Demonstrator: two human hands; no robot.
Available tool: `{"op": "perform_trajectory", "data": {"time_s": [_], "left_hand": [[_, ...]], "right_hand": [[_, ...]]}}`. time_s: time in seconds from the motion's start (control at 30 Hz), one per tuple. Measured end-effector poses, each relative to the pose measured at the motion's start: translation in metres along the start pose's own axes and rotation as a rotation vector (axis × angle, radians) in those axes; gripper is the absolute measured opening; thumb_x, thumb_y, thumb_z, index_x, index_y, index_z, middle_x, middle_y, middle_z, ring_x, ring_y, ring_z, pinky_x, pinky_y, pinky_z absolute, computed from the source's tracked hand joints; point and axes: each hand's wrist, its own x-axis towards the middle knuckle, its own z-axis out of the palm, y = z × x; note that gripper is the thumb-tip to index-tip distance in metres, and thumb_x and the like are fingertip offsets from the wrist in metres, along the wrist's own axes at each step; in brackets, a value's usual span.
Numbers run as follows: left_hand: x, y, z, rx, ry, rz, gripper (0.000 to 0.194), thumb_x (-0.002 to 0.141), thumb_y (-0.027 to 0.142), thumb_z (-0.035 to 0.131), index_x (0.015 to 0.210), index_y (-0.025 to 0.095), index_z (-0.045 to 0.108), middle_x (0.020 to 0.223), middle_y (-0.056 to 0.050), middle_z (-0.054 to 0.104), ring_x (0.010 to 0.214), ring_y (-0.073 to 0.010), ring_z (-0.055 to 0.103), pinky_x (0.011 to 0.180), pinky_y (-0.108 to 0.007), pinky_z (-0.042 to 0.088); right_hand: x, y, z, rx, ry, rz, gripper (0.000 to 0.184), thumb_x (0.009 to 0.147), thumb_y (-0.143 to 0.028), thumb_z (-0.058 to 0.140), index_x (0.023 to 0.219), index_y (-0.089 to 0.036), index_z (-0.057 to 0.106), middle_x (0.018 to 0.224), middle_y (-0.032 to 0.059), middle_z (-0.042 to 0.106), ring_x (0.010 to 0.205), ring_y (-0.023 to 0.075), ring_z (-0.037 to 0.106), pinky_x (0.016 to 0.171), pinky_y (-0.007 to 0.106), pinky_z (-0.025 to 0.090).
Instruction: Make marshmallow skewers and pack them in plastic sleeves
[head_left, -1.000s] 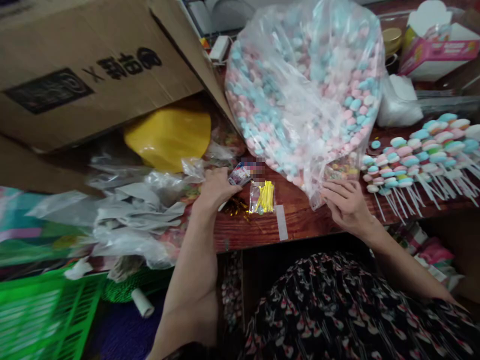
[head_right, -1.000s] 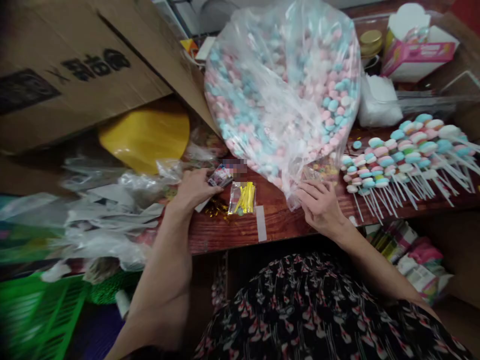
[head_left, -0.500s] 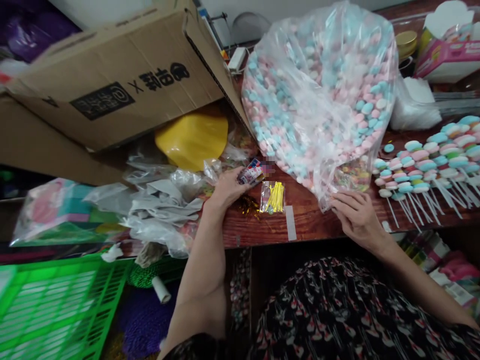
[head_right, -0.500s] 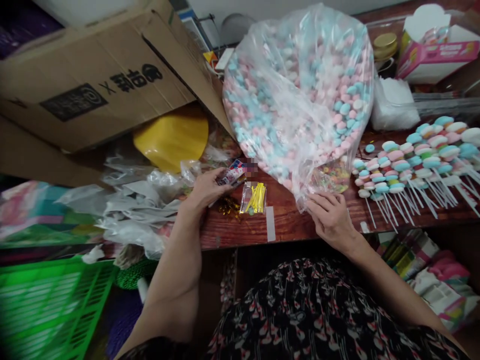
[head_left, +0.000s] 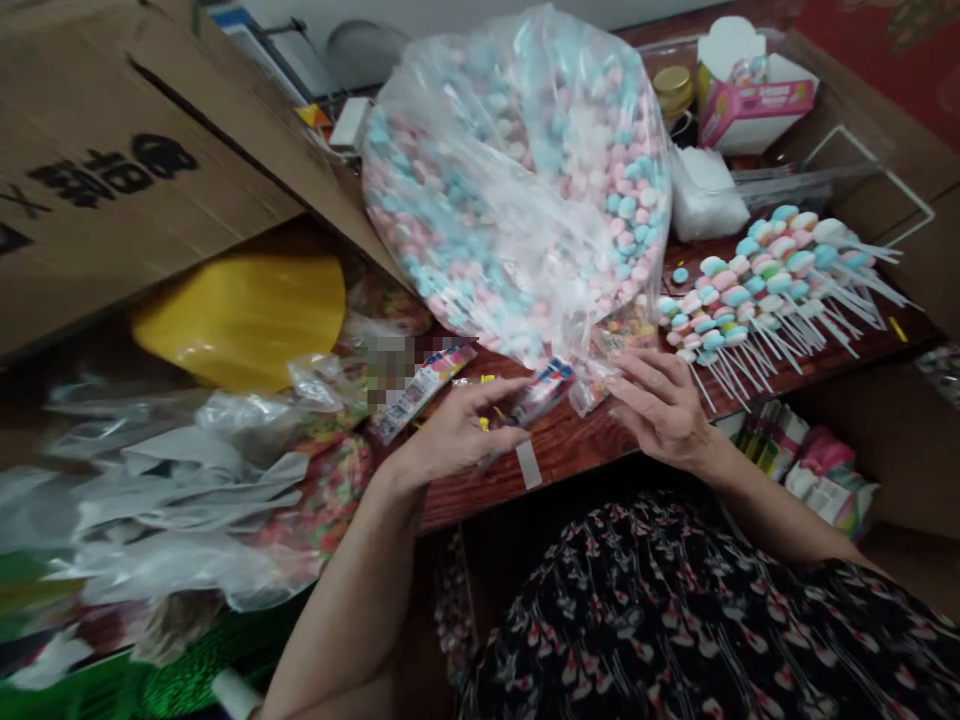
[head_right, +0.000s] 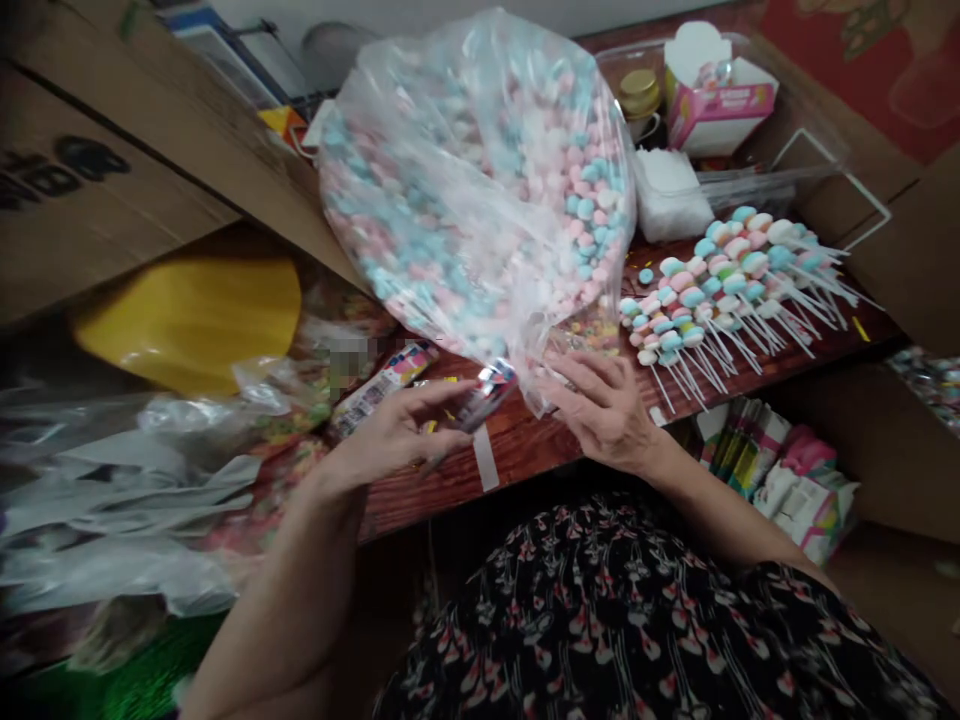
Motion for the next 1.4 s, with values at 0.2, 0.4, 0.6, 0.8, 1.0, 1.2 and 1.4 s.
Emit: {"op": "perform_trajectory", "data": {"time_s": [0.2,0.4,0.6,0.8,1.0,1.2,1.4], "left_hand": [[0.045,0.023,0.065,-0.215,-0.384,0.152,0.055,0.076,0.03,0.068,0.128,0.014,0.061,0.111,-0.008,0.072,0.098,-0.0221,0.066,0.089,-0.036,0.053],[0.053,0.017,0.12,0.495,-0.152,0.401,0.061,0.078,0.02,0.06,0.138,0.017,0.051,0.122,-0.014,0.063,0.111,-0.0288,0.059,0.099,-0.046,0.048],[0.048,0.011,0.15,0.882,0.047,0.511,0.033,0.086,0.016,0.051,0.116,0.014,0.064,0.122,-0.019,0.055,0.112,-0.0325,0.052,0.096,-0.049,0.047],[0.054,-0.006,0.153,1.028,0.11,0.509,0.027,0.088,0.011,0.046,0.105,0.015,0.067,0.092,-0.014,0.062,0.088,-0.0283,0.056,0.079,-0.042,0.048],[0.046,-0.01,0.158,1.005,0.189,0.464,0.027,0.087,0.013,0.051,0.107,0.018,0.068,0.088,-0.011,0.066,0.083,-0.0262,0.059,0.069,-0.037,0.044],[0.039,-0.007,0.165,0.976,0.29,0.422,0.018,0.087,0.015,0.053,0.097,0.019,0.069,0.087,-0.01,0.067,0.081,-0.0246,0.06,0.069,-0.036,0.047],[0.046,-0.021,0.162,0.656,0.42,0.525,0.012,0.089,0.018,0.057,0.087,0.022,0.068,0.081,-0.006,0.068,0.078,-0.0203,0.063,0.07,-0.032,0.051]], "right_hand": [[-0.009,0.008,-0.013,0.016,-0.215,0.027,0.026,0.093,-0.023,0.054,0.117,-0.027,0.065,0.139,0.0039,0.058,0.13,0.0244,0.047,0.101,0.046,0.04],[-0.07,0.034,0.004,-0.187,-0.238,0.11,0.019,0.093,-0.018,0.053,0.093,-0.021,0.071,0.114,0.0036,0.072,0.109,0.0211,0.055,0.087,0.04,0.034],[-0.081,0.037,0.013,-0.259,-0.303,0.186,0.018,0.094,-0.02,0.052,0.095,-0.019,0.07,0.115,0.0065,0.07,0.106,0.0222,0.051,0.083,0.039,0.031],[-0.061,0.045,0.024,-0.271,-0.324,0.18,0.019,0.096,-0.024,0.05,0.097,-0.021,0.068,0.123,0.0062,0.067,0.107,0.023,0.052,0.084,0.041,0.031],[-0.056,0.031,-0.016,-0.259,-0.198,0.177,0.018,0.093,-0.021,0.052,0.1,-0.024,0.068,0.13,0.0051,0.064,0.116,0.0216,0.053,0.09,0.04,0.035],[-0.071,0.071,-0.096,-0.487,0.01,0.312,0.027,0.089,-0.013,0.052,0.107,-0.026,0.068,0.117,0.0036,0.07,0.103,0.0213,0.058,0.088,0.039,0.039],[-0.043,0.116,-0.124,-0.686,-0.285,0.215,0.03,0.087,-0.017,0.058,0.111,-0.031,0.068,0.124,0.0035,0.065,0.103,0.0241,0.052,0.085,0.041,0.033]]}}
